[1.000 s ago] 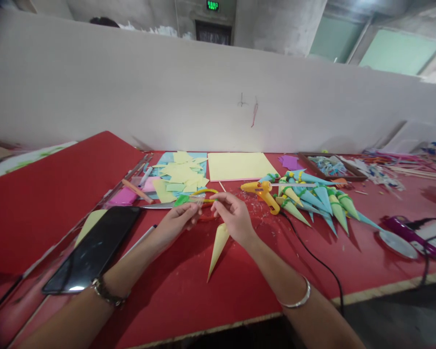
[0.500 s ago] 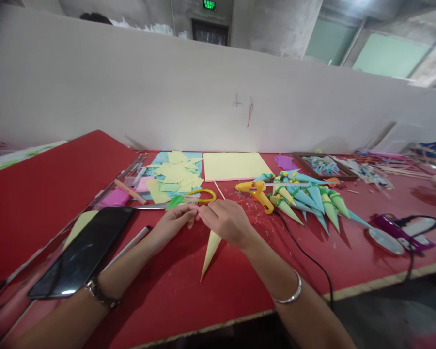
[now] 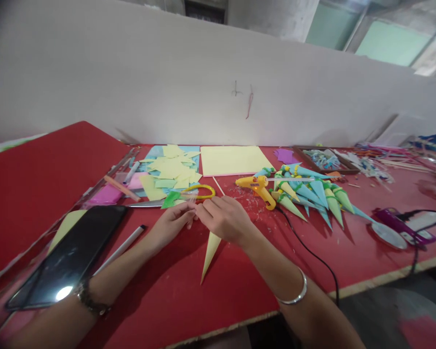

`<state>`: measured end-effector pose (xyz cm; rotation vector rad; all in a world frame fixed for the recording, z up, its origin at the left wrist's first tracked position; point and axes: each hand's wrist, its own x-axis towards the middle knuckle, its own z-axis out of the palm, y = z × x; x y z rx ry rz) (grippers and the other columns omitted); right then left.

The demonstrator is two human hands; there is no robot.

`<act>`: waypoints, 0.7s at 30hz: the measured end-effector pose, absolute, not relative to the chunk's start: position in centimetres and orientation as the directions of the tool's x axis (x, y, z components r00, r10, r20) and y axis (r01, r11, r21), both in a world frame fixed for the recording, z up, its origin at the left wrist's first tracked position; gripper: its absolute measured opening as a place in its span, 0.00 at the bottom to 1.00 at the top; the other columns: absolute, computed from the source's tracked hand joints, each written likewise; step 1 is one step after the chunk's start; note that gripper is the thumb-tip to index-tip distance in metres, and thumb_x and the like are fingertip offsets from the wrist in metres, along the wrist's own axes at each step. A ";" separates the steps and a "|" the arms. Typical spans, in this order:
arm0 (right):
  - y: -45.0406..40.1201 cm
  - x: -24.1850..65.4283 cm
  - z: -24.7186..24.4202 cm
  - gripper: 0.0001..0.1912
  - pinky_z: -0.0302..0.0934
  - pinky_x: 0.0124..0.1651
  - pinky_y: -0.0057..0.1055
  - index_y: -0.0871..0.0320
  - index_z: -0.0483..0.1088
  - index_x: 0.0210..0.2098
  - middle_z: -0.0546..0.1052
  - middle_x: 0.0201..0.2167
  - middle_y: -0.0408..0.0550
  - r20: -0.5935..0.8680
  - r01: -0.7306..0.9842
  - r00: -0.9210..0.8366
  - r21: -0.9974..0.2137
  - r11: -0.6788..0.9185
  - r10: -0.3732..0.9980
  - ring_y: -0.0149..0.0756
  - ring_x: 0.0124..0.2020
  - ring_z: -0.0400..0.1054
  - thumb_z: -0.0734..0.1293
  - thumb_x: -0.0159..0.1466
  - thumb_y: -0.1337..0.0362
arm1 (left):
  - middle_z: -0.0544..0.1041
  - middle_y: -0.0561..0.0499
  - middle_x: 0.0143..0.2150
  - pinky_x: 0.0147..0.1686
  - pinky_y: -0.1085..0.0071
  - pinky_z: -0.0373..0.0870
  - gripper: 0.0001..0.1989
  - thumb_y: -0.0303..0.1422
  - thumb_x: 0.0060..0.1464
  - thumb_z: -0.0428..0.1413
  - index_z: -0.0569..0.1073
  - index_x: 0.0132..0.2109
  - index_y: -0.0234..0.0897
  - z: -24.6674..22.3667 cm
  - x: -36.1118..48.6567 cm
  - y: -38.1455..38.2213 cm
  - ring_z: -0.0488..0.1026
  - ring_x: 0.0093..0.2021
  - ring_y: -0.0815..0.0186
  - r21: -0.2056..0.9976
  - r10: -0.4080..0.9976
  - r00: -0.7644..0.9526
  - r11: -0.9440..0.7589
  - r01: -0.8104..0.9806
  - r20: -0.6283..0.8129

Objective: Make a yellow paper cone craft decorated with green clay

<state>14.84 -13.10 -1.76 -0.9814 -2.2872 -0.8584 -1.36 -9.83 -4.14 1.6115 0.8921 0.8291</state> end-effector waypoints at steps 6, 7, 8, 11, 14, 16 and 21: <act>-12.8 15.6 -2.0 0.12 0.46 0.27 0.31 0.58 0.68 0.25 0.67 0.20 0.43 0.655 0.789 -0.590 0.341 0.511 0.473 0.30 0.24 0.58 0.57 0.63 0.70 | 0.66 0.57 0.22 0.24 0.75 0.58 0.07 0.33 0.49 0.49 0.70 0.32 0.37 -2.9 -1.8 -11.4 0.61 0.21 0.71 0.958 0.871 0.485 -0.199 0.207 0.076; -12.8 15.7 -2.0 0.12 0.47 0.28 0.31 0.59 0.68 0.27 0.68 0.21 0.44 0.658 0.792 -0.582 0.326 0.516 0.478 0.30 0.24 0.58 0.57 0.63 0.70 | 0.67 0.56 0.23 0.25 0.75 0.59 0.08 0.33 0.50 0.49 0.71 0.32 0.37 -2.8 -1.8 -11.5 0.62 0.22 0.71 0.945 0.867 0.488 -0.234 0.228 0.097; -12.8 15.8 -2.1 0.12 0.47 0.28 0.30 0.58 0.69 0.28 0.69 0.22 0.44 0.658 0.795 -0.575 0.311 0.520 0.485 0.30 0.25 0.59 0.57 0.63 0.70 | 0.69 0.55 0.24 0.26 0.74 0.60 0.08 0.32 0.50 0.49 0.72 0.32 0.37 -2.8 -1.8 -11.6 0.63 0.24 0.70 0.929 0.861 0.494 -0.274 0.247 0.123; -12.8 15.8 -2.2 0.12 0.48 0.28 0.30 0.58 0.69 0.28 0.70 0.22 0.44 0.645 0.791 -0.580 0.300 0.533 0.498 0.30 0.25 0.60 0.56 0.63 0.70 | 0.72 0.52 0.29 0.31 0.72 0.61 0.09 0.30 0.50 0.48 0.73 0.33 0.37 -3.0 -1.7 -11.5 0.66 0.30 0.67 0.880 0.838 0.513 -0.373 0.293 0.184; -12.7 15.9 -2.2 0.12 0.48 0.27 0.30 0.58 0.69 0.27 0.71 0.23 0.45 0.661 0.795 -0.579 0.329 0.509 0.477 0.30 0.25 0.60 0.57 0.63 0.69 | 0.72 0.52 0.29 0.31 0.72 0.61 0.10 0.31 0.50 0.48 0.74 0.34 0.37 -3.3 -1.7 -11.3 0.66 0.29 0.67 0.861 0.831 0.525 -0.393 0.323 0.182; -12.6 16.0 -2.1 0.12 0.47 0.27 0.30 0.59 0.69 0.27 0.71 0.23 0.45 0.674 0.811 -0.561 0.331 0.483 0.480 0.30 0.25 0.61 0.57 0.63 0.68 | 0.71 0.52 0.27 0.29 0.73 0.61 0.10 0.32 0.50 0.48 0.74 0.33 0.37 -3.4 -1.7 -11.1 0.66 0.27 0.67 0.862 0.837 0.519 -0.384 0.330 0.173; -12.1 16.3 -2.1 0.14 0.47 0.27 0.29 0.59 0.69 0.26 0.70 0.22 0.46 0.639 0.831 -0.541 0.304 0.467 0.547 0.30 0.24 0.60 0.56 0.63 0.68 | 0.73 0.51 0.28 0.30 0.72 0.61 0.10 0.33 0.49 0.50 0.75 0.32 0.37 -2.7 -1.7 -11.2 0.67 0.29 0.65 0.880 0.851 0.493 -0.363 0.306 0.180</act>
